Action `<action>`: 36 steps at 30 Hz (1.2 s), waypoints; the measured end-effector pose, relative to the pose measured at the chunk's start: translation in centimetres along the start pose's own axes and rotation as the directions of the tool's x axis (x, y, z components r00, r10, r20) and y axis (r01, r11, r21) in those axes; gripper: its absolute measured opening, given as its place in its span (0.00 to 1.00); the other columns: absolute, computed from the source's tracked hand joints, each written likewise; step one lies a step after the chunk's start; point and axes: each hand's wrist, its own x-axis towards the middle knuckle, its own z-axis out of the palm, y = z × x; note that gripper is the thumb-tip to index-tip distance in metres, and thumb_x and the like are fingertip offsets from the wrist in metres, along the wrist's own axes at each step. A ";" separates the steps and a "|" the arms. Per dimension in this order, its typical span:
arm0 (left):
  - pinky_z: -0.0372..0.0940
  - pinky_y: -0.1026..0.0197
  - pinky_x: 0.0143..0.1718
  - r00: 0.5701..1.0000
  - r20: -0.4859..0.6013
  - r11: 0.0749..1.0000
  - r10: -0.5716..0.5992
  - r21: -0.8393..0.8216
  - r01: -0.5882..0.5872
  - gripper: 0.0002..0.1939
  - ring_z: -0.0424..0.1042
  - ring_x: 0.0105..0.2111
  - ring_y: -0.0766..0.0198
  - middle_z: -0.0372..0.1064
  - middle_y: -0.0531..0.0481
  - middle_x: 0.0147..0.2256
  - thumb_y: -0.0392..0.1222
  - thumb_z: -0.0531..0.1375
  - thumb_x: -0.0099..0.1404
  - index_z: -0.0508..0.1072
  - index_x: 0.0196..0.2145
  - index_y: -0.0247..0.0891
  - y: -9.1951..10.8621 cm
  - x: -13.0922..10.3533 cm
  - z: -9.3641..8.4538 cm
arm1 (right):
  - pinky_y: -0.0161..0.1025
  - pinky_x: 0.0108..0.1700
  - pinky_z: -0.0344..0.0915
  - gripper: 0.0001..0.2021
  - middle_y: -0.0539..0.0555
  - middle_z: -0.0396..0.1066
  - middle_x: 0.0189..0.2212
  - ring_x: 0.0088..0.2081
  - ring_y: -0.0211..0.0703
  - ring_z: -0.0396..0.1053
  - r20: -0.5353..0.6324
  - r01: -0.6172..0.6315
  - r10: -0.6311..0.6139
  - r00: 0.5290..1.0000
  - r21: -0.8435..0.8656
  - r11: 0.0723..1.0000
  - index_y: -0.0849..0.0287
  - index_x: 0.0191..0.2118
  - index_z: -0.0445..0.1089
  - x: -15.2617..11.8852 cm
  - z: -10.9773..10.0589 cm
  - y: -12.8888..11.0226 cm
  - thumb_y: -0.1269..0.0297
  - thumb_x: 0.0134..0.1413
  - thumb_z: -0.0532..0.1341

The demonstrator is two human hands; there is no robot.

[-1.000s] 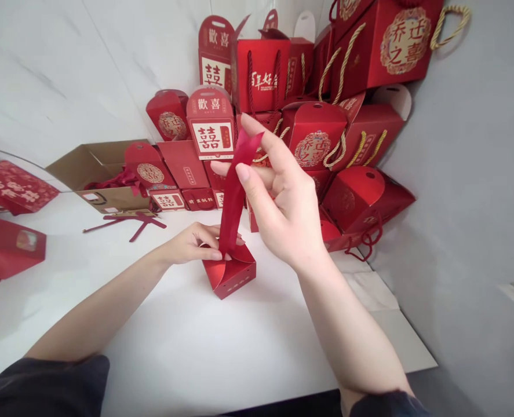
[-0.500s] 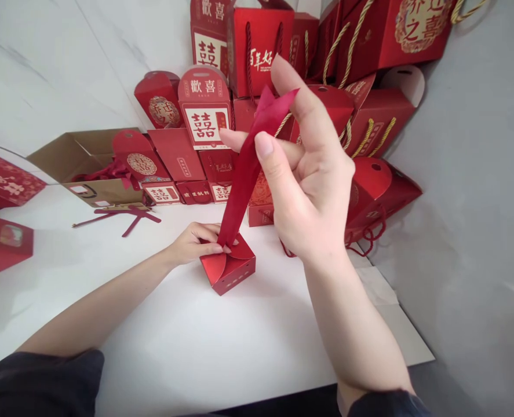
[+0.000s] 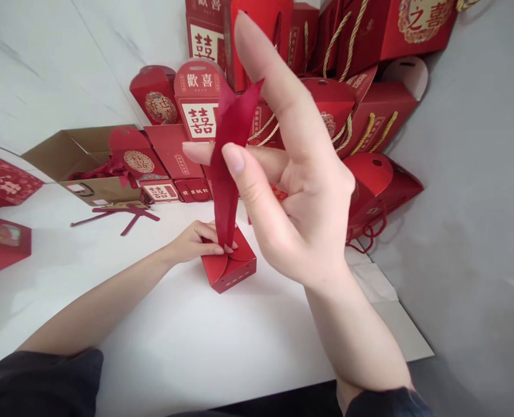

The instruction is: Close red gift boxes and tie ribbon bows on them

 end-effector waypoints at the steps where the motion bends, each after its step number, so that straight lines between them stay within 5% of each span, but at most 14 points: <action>1: 0.59 0.49 0.59 1.000 -0.003 1.000 -0.007 -0.021 0.007 0.09 0.72 0.48 0.52 0.79 0.40 0.35 0.45 0.68 0.56 0.83 0.32 0.38 -0.1 0.0 0.1 | 0.42 0.57 0.72 0.26 0.41 0.54 0.65 0.66 0.52 0.54 0.015 0.019 -0.019 1.000 0.007 1.000 0.42 0.62 0.58 0.0 0.1 -0.1 0.74 0.63 0.55; 4: 0.60 0.50 0.59 1.000 -0.005 0.998 -0.028 -0.050 0.028 0.08 0.71 0.51 0.51 0.79 0.39 0.37 0.44 0.68 0.56 0.83 0.31 0.38 -0.2 0.1 0.2 | 0.40 0.53 0.74 0.29 0.42 0.52 0.66 0.67 0.51 0.51 0.070 0.029 -0.026 0.997 -0.034 0.999 0.42 0.65 0.52 0.3 0.4 -0.4 0.75 0.63 0.55; 10: 0.63 0.51 0.57 0.997 0.070 0.998 0.011 -0.059 -0.006 0.05 0.73 0.47 0.54 0.79 0.42 0.35 0.41 0.68 0.56 0.83 0.31 0.39 -0.3 0.1 0.4 | 0.26 0.37 0.73 0.26 0.47 0.45 0.69 0.48 0.38 0.73 0.092 0.036 -0.028 0.995 -0.083 0.996 0.50 0.65 0.53 2.5 2.3 1.1 0.73 0.64 0.54; 16: 0.66 0.55 0.54 0.997 0.081 1.000 0.019 -0.011 -0.018 0.06 0.72 0.49 0.55 0.79 0.43 0.33 0.42 0.68 0.57 0.83 0.33 0.40 -0.8 0.1 0.6 | 0.40 0.46 0.70 0.26 0.54 0.69 0.55 0.45 0.44 0.75 0.146 -0.075 0.124 0.981 -0.299 0.951 0.52 0.68 0.44 4.0 5.6 5.8 0.67 0.67 0.48; 19: 0.65 0.54 0.56 0.995 0.096 1.000 0.024 -0.004 -0.024 0.06 0.76 0.43 0.58 0.79 0.44 0.33 0.42 0.68 0.57 0.83 0.33 0.40 -1.0 0.1 0.6 | 0.48 0.45 0.69 0.29 0.58 0.74 0.45 0.46 0.53 0.73 0.279 -0.107 0.271 0.921 -0.489 0.866 0.58 0.68 0.41 3.1 6.4 7.0 0.61 0.66 0.49; 22: 0.70 0.57 0.47 0.994 0.108 0.999 -0.003 -0.045 0.008 0.06 0.77 0.37 0.58 0.79 0.42 0.33 0.41 0.68 0.57 0.83 0.33 0.39 -1.1 0.1 0.6 | 0.50 0.44 0.68 0.27 0.65 0.70 0.50 0.51 0.59 0.68 0.386 -0.055 0.378 0.842 -0.634 0.771 0.63 0.65 0.50 1.1 5.6 6.2 0.57 0.65 0.51; 26: 0.71 0.57 0.46 0.993 0.118 0.998 0.003 -0.069 0.005 0.06 0.77 0.40 0.56 0.79 0.41 0.34 0.41 0.68 0.57 0.83 0.32 0.37 -1.1 0.1 0.6 | 0.45 0.40 0.65 0.16 0.59 0.71 0.37 0.39 0.50 0.70 0.391 -0.137 0.551 0.737 -0.712 0.689 0.60 0.39 0.71 -2.4 2.5 4.8 0.62 0.66 0.46; 28: 0.67 0.54 0.53 0.994 0.104 0.998 0.019 -0.065 -0.013 0.06 0.74 0.47 0.54 0.79 0.41 0.34 0.42 0.68 0.57 0.83 0.32 0.38 -1.1 0.1 0.7 | 0.45 0.41 0.64 0.17 0.56 0.69 0.33 0.36 0.47 0.69 0.406 -0.235 0.624 0.668 -0.680 0.694 0.59 0.31 0.70 -4.2 1.1 5.1 0.62 0.65 0.48; 31: 0.65 0.53 0.56 0.995 0.094 0.997 0.036 -0.065 -0.030 0.06 0.70 0.53 0.52 0.79 0.40 0.34 0.42 0.68 0.57 0.83 0.32 0.38 -1.0 0.2 0.7 | 0.46 0.53 0.61 0.11 0.54 0.68 0.40 0.46 0.45 0.68 0.500 -0.451 0.619 0.606 -0.425 0.785 0.56 0.37 0.73 -6.7 -0.1 6.4 0.65 0.61 0.53; 36: 0.68 0.55 0.52 0.996 0.063 0.998 0.055 0.010 -0.055 0.07 0.73 0.49 0.53 0.78 0.40 0.40 0.43 0.68 0.56 0.83 0.32 0.38 -0.9 0.3 0.6 | 0.46 0.63 0.52 0.15 0.54 0.62 0.51 0.59 0.44 0.60 0.482 -0.704 0.624 0.615 -0.020 0.710 0.51 0.48 0.71 -9.6 0.8 7.7 0.68 0.54 0.59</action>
